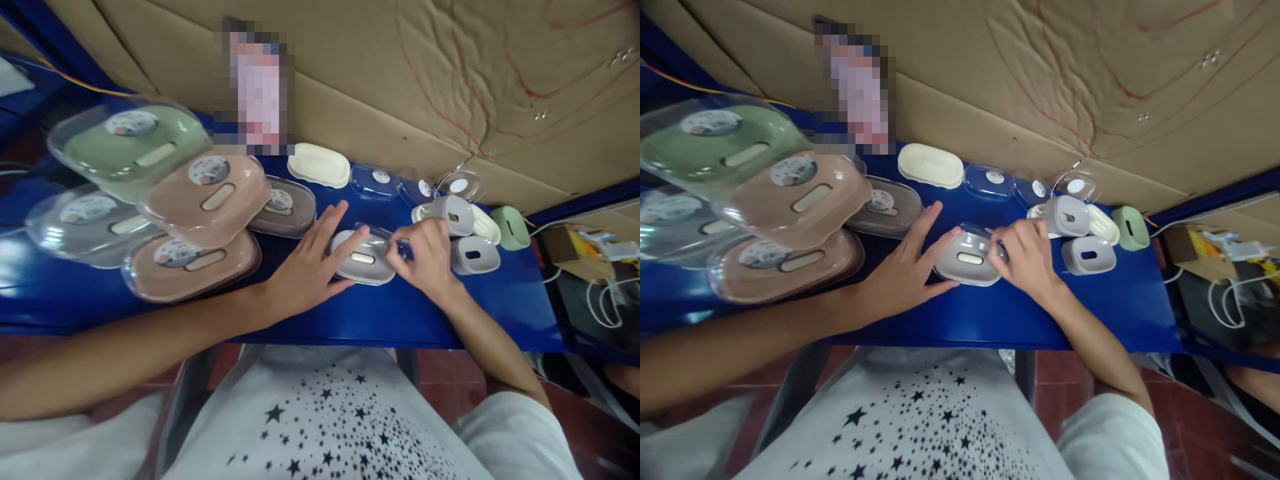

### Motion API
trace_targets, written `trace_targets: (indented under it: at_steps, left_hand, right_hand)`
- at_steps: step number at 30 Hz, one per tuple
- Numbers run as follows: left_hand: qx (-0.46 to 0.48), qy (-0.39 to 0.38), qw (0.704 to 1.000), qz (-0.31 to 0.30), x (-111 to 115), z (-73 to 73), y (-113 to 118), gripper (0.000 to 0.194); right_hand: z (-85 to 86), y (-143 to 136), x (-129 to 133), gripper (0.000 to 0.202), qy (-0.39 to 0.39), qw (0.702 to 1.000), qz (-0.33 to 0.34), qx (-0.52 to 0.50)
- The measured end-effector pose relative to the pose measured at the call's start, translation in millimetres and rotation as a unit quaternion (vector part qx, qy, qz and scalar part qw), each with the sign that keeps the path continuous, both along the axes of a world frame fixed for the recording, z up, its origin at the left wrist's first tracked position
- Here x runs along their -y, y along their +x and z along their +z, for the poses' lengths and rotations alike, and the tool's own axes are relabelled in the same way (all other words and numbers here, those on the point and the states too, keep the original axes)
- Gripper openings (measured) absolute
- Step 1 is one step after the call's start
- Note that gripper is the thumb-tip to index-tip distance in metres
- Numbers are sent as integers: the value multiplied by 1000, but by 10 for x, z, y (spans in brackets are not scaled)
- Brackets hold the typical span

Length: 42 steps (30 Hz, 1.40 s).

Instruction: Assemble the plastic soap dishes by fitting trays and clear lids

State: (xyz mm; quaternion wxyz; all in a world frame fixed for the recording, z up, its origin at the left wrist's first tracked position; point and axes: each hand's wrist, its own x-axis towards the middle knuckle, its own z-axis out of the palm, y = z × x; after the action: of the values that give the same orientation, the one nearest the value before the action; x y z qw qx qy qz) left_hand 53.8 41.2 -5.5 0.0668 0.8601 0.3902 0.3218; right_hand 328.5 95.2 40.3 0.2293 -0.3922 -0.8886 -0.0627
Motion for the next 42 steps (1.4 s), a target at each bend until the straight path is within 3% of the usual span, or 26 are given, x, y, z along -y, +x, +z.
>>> trace_targets:
  at_steps: [5,11,17,20,26,30,34,38,42]
  left_hand:
    - [-11,-64,997,-43,-35,-50,-9,94]
    - [-15,-100,994,-40,-51,-63,-34,88]
    - [-7,-91,995,-40,-76,-76,-75,73]
    - [-11,-83,996,-33,-63,-63,-73,61]
    - [11,-113,992,-46,-42,-60,-63,80]
    - [23,-138,989,-52,-53,-68,-62,73]
    - [23,-162,985,-48,-60,-47,-61,73]
    - [15,-166,985,-35,-53,-2,-49,75]
    - [-4,-158,987,-30,-13,12,9,74]
  right_hand:
    - [-106,80,172,35,-151,978,142,-9]
    - [9,72,239,25,-222,951,211,-33]
    - [13,23,317,36,-241,950,197,-24]
    - [-47,20,308,55,-216,965,149,15]
    - [-160,18,273,79,-182,972,135,67]
    - [-208,-33,283,78,-121,981,126,89]
    - [-244,-9,260,78,-157,974,149,71]
    - [-149,87,96,86,-225,958,176,-13]
    - [119,-101,-391,58,-130,983,113,-64]
